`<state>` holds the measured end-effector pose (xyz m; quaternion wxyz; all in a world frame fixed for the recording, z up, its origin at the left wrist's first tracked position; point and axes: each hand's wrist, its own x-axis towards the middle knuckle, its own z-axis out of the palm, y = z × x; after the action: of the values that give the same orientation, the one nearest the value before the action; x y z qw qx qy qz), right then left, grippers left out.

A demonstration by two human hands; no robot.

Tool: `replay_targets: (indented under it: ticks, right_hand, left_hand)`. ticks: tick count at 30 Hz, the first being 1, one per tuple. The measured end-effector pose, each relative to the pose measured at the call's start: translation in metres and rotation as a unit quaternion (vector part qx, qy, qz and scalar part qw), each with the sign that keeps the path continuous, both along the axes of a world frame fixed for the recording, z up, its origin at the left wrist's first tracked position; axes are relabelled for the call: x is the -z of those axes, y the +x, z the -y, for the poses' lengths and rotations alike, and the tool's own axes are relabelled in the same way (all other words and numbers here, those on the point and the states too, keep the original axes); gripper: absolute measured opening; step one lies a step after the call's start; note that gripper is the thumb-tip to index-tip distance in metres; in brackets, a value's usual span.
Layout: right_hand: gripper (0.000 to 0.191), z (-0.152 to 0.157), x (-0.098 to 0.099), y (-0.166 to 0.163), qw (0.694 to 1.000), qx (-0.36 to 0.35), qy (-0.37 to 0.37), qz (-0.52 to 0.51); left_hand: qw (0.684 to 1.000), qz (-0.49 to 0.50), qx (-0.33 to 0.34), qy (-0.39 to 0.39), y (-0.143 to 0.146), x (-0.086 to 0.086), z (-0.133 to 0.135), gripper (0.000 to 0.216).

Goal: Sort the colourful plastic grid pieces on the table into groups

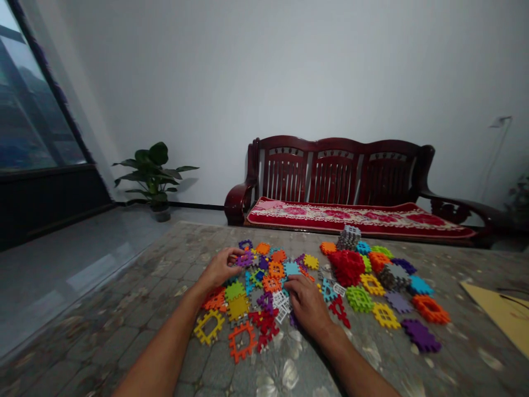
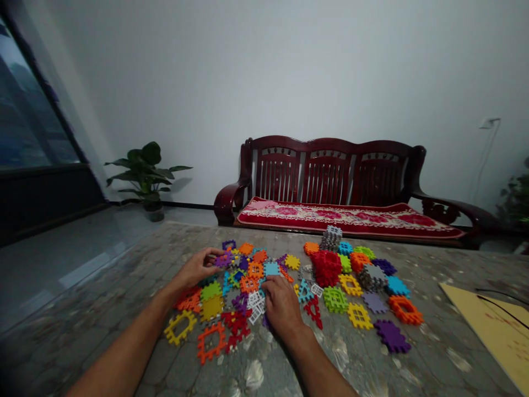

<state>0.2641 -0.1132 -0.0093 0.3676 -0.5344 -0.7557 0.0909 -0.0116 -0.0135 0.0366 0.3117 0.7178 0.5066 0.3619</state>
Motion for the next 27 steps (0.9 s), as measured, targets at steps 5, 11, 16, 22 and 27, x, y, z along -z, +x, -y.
replay_targets:
  ticks: [5,11,16,22,27]
  right_hand:
    - [0.034,-0.002,0.003,0.001,1.0,0.0,0.002,0.005]
    - [0.034,-0.001,0.003,0.001,1.0,0.001,-0.001,0.005]
    - [0.032,-0.001,0.003,0.0,1.0,0.001,0.002,-0.01]
    - [0.033,-0.002,0.006,0.002,1.0,-0.007,0.011,-0.014]
    - [0.032,-0.002,0.005,0.002,1.0,-0.012,0.004,-0.012]
  left_hand:
    - [0.993,0.043,0.062,-0.094,-0.013,-0.014,0.004,0.045]
    - [0.995,0.058,0.001,-0.075,-0.013,-0.007,-0.001,0.037]
    - [0.998,-0.003,-0.057,0.015,-0.01,0.006,-0.009,0.027]
    - [0.989,-0.114,0.009,0.095,0.005,0.012,-0.012,0.029]
    - [0.981,-0.149,0.065,0.108,0.022,0.01,-0.018,0.033]
